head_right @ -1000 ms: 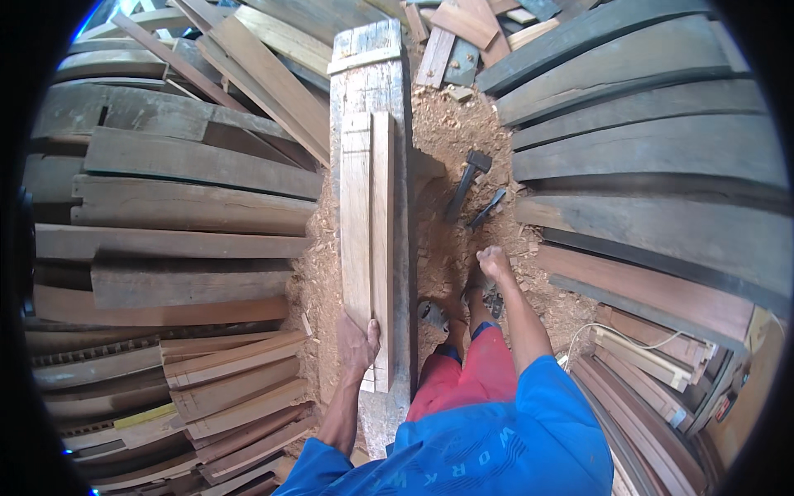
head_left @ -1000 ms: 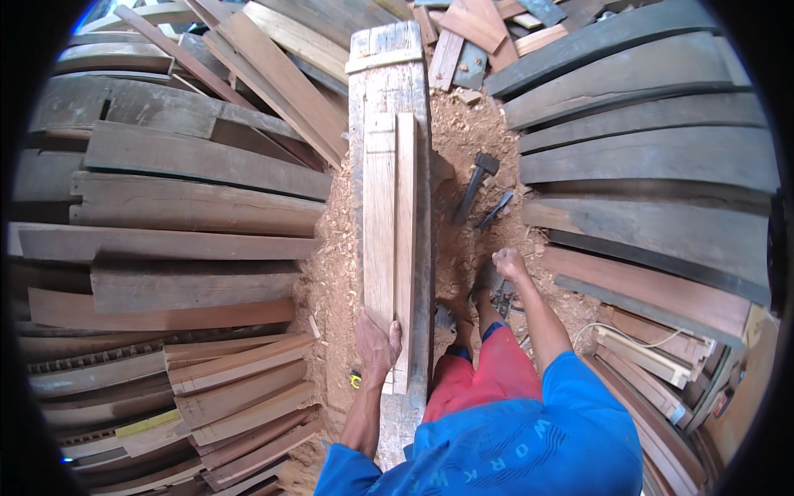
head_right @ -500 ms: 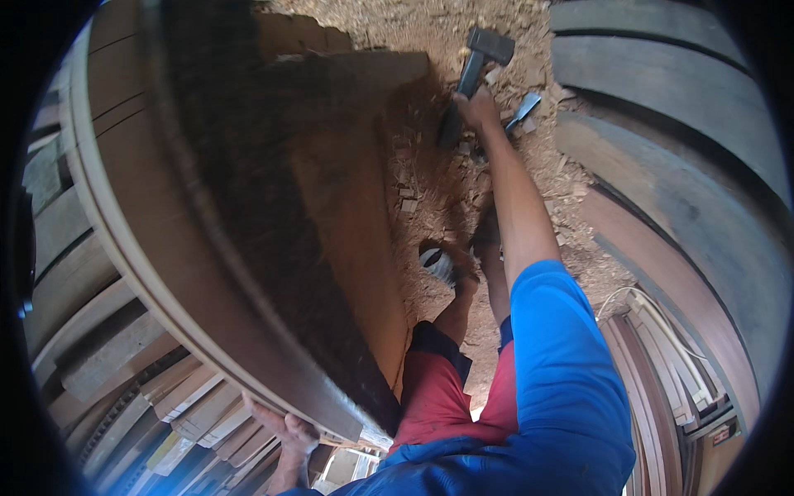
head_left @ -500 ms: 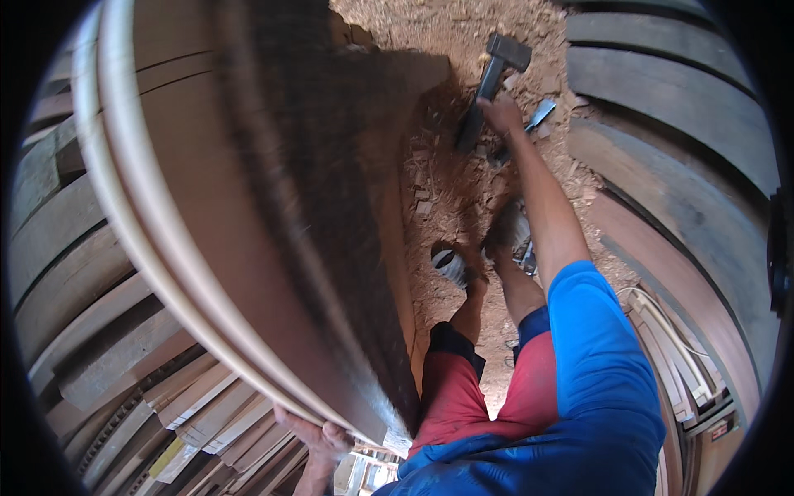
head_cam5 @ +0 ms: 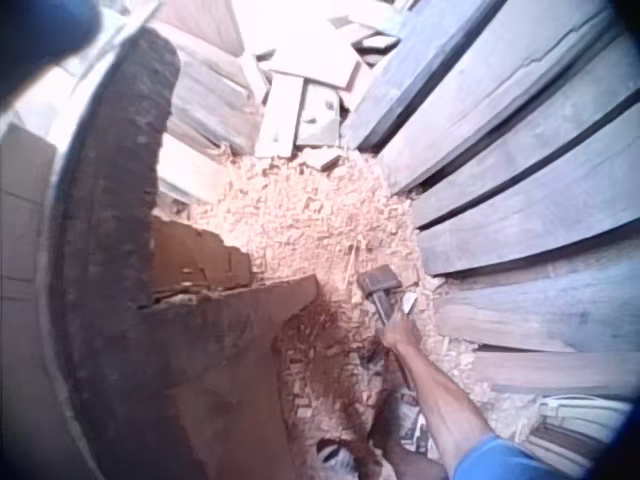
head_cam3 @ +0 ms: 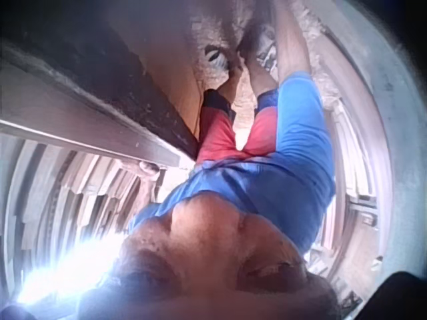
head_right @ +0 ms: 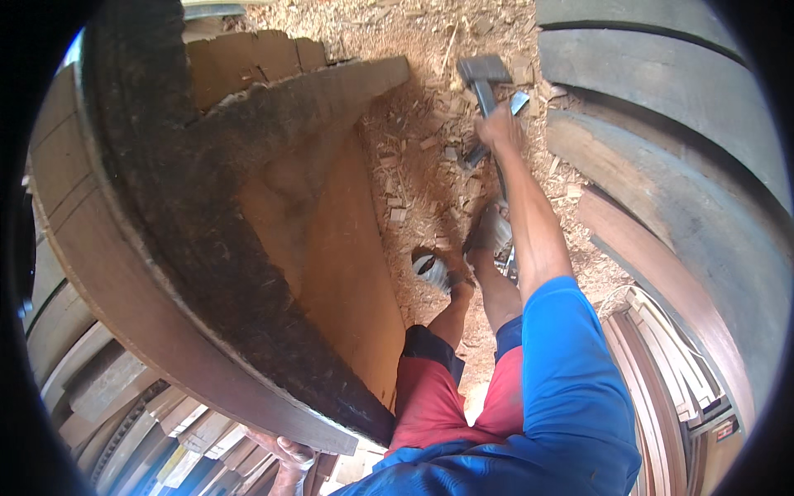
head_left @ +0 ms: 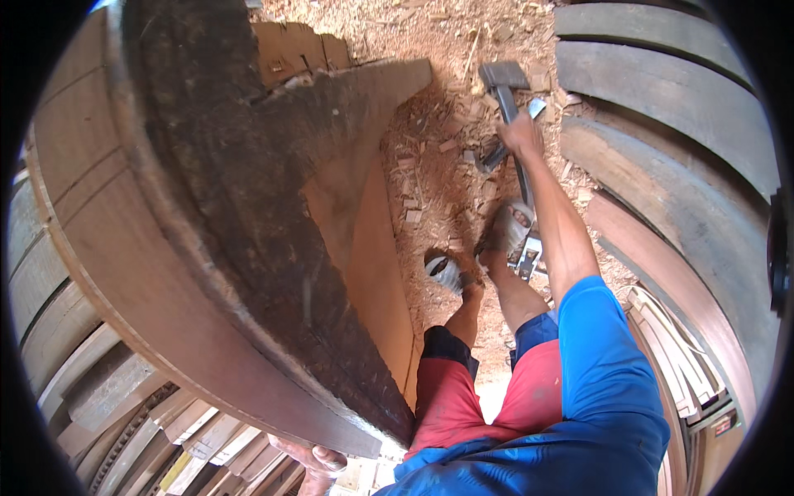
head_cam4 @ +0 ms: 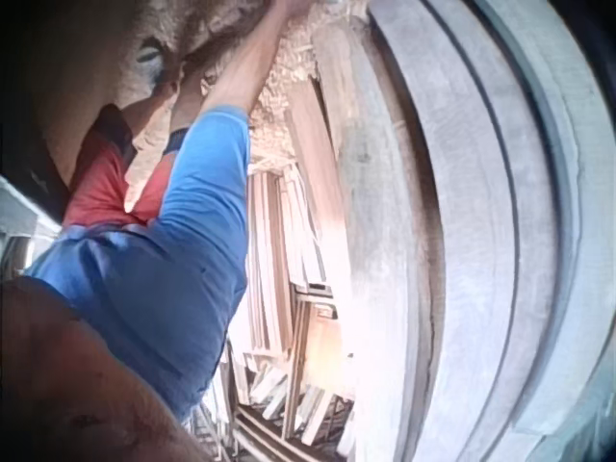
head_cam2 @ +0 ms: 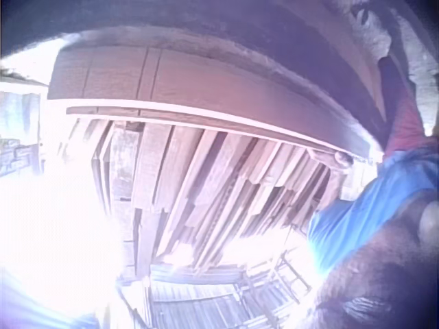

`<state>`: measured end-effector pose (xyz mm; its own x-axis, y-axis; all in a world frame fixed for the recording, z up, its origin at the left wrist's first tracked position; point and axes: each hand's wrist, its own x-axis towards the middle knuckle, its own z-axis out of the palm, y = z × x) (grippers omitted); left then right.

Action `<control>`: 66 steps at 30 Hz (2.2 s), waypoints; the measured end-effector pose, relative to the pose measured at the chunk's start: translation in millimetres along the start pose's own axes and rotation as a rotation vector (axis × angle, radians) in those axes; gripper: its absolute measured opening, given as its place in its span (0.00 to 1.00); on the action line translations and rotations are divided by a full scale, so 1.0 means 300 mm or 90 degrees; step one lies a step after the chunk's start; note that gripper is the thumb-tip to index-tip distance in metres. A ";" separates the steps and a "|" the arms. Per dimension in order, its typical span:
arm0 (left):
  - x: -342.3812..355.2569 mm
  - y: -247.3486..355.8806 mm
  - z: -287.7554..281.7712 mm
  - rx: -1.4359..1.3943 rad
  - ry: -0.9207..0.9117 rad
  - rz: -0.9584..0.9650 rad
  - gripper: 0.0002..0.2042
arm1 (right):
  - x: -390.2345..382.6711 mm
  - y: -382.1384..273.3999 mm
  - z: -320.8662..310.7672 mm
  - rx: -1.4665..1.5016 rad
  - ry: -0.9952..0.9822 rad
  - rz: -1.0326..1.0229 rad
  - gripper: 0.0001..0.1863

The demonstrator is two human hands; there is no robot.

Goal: The person uses a power planer to smooth a wooden plank, then measures and marks it with a ruler and pencil. They place the plank among other pieces and later use a chisel and mallet to carve and shape the wood on a workbench.

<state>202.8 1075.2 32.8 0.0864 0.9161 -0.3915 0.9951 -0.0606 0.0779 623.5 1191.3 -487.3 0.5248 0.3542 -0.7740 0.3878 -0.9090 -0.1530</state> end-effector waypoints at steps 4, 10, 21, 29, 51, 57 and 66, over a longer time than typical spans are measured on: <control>0.012 -0.004 -0.001 0.013 0.012 0.008 0.42 | -0.036 0.099 0.072 -0.017 0.008 0.076 0.37; -0.011 -0.012 -0.027 0.024 -0.008 0.011 0.41 | 0.015 0.075 0.124 0.078 0.047 0.129 0.31; 0.113 0.099 -0.039 -0.155 -0.002 -0.030 0.36 | -0.563 0.315 -0.301 0.401 -0.262 -0.012 0.12; 0.088 -0.010 0.047 -0.052 0.069 0.123 0.41 | -0.981 0.489 -0.403 0.443 -0.341 0.145 0.16; 0.136 -0.005 0.057 -0.175 0.190 0.038 0.22 | -1.612 0.265 -0.784 0.897 -0.379 -0.168 0.19; 0.149 -0.014 0.071 -0.163 0.194 0.040 0.23 | -1.848 0.136 -0.846 0.950 -0.334 -0.263 0.17; 0.204 -0.085 0.280 -0.068 0.467 0.110 0.24 | -2.166 0.043 -0.720 0.979 -0.225 -0.313 0.18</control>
<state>186.6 1099.4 -70.3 0.1491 0.9279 0.3417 0.9571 -0.2223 0.1860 451.1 996.8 146.4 0.3155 0.7872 -0.5299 -0.7244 -0.1609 -0.6703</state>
